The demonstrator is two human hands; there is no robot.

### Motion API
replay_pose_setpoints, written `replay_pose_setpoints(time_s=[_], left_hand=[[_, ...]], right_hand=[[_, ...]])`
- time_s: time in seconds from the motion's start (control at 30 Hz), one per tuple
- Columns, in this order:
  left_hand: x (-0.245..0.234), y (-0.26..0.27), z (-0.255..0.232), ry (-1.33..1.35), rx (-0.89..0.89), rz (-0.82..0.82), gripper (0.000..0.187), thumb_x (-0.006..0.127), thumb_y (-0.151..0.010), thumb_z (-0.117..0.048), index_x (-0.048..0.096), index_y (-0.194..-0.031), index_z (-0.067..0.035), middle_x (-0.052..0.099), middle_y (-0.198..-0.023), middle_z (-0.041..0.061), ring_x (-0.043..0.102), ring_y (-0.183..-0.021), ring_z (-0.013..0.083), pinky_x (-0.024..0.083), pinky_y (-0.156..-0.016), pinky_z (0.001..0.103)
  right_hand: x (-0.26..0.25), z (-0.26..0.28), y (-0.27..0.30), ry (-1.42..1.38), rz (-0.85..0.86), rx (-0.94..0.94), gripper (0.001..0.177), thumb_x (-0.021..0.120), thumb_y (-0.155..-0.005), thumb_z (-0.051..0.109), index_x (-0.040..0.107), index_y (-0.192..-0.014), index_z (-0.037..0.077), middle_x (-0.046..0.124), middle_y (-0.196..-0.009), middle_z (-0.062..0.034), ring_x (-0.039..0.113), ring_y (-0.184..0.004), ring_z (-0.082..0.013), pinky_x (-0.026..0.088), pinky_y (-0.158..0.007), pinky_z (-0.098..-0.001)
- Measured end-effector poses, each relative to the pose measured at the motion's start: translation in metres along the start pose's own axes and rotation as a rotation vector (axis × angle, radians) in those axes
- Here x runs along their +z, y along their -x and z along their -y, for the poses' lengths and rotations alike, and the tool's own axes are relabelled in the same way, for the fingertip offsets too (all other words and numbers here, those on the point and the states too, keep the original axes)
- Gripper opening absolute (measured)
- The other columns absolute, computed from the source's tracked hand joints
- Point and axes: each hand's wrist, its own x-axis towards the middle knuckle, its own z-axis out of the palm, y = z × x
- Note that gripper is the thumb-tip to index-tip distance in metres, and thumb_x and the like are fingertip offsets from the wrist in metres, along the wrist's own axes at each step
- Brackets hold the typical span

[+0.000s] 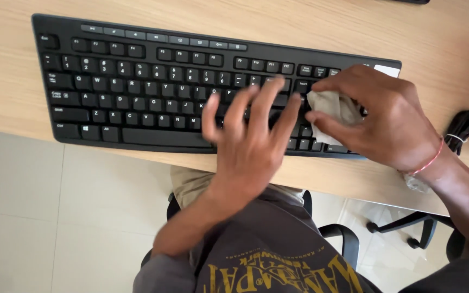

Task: Cleaning a computer keyboard using a wet wipe.

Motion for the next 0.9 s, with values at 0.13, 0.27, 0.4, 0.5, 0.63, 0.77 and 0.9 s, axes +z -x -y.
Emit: replay_pose_setpoints(time_s=[0.13, 0.27, 0.4, 0.5, 0.63, 0.77, 0.9], left_hand=[[-0.003, -0.023, 0.010, 0.072, 0.072, 0.143, 0.023, 0.074, -0.103, -0.011, 0.073, -0.126, -0.016, 0.046, -0.148, 0.003, 0.037, -0.137, 0.0232, 0.016, -0.117, 0.056], [0.001, -0.028, 0.011, 0.178, 0.098, 0.193, 0.019, 0.078, -0.097, -0.011, 0.075, -0.116, -0.012, 0.049, -0.145, 0.005, 0.039, -0.135, 0.0266, 0.020, -0.119, 0.058], [0.002, -0.030, 0.012, 0.225, 0.119, 0.224, 0.014, 0.081, -0.099, -0.015, 0.076, -0.111, -0.011, 0.050, -0.145, 0.005, 0.040, -0.138, 0.0270, 0.022, -0.120, 0.059], [0.002, -0.032, 0.012, 0.224, 0.130, 0.228, 0.016, 0.081, -0.098, -0.015, 0.075, -0.112, -0.010, 0.051, -0.144, 0.004, 0.043, -0.138, 0.0265, 0.024, -0.121, 0.059], [0.003, -0.031, 0.012, 0.207, 0.141, 0.207, 0.016, 0.080, -0.095, -0.013, 0.074, -0.110, -0.009, 0.052, -0.142, 0.005, 0.044, -0.136, 0.0274, 0.025, -0.119, 0.059], [0.004, -0.028, 0.011, 0.181, 0.139, 0.171, 0.014, 0.076, -0.095, -0.010, 0.073, -0.108, -0.008, 0.051, -0.139, 0.005, 0.044, -0.135, 0.0264, 0.025, -0.118, 0.057], [0.005, -0.027, 0.011, 0.168, 0.112, 0.145, 0.018, 0.075, -0.096, -0.009, 0.072, -0.114, -0.012, 0.050, -0.134, 0.004, 0.044, -0.130, 0.0234, 0.025, -0.115, 0.055]], right_hand=[[0.000, -0.001, 0.007, 0.025, -0.054, -0.038, 0.030, 0.078, -0.083, 0.008, 0.072, -0.112, 0.001, 0.070, -0.101, -0.0180, 0.072, -0.084, -0.0274, 0.060, -0.070, -0.0353], [0.001, -0.011, 0.010, 0.001, -0.005, 0.066, 0.021, 0.078, -0.094, 0.010, 0.074, -0.114, 0.005, 0.074, -0.096, -0.0129, 0.073, -0.078, -0.0221, 0.059, -0.069, -0.0338], [0.002, -0.010, 0.003, -0.018, 0.025, 0.043, 0.016, 0.078, -0.092, 0.011, 0.075, -0.106, 0.002, 0.076, -0.090, -0.0142, 0.073, -0.073, -0.0229, 0.059, -0.064, -0.0337], [0.010, -0.023, 0.001, -0.042, 0.050, 0.029, 0.016, 0.078, -0.092, 0.009, 0.076, -0.105, 0.000, 0.075, -0.089, -0.0155, 0.073, -0.066, -0.0207, 0.059, -0.055, -0.0303], [0.020, -0.019, 0.006, -0.025, 0.029, -0.031, 0.010, 0.077, -0.091, 0.005, 0.075, -0.098, -0.001, 0.073, -0.084, -0.0151, 0.072, -0.069, -0.0225, 0.058, -0.054, -0.0305], [0.015, -0.011, -0.002, 0.035, 0.039, -0.027, 0.011, 0.078, -0.088, 0.003, 0.074, -0.096, -0.002, 0.070, -0.081, -0.0151, 0.068, -0.065, -0.0239, 0.055, -0.055, -0.0359], [0.032, -0.024, 0.009, 0.057, 0.060, -0.039, 0.006, 0.075, -0.089, -0.001, 0.070, -0.086, -0.003, 0.069, -0.077, -0.0132, 0.067, -0.064, -0.0227, 0.055, -0.051, -0.0336]])
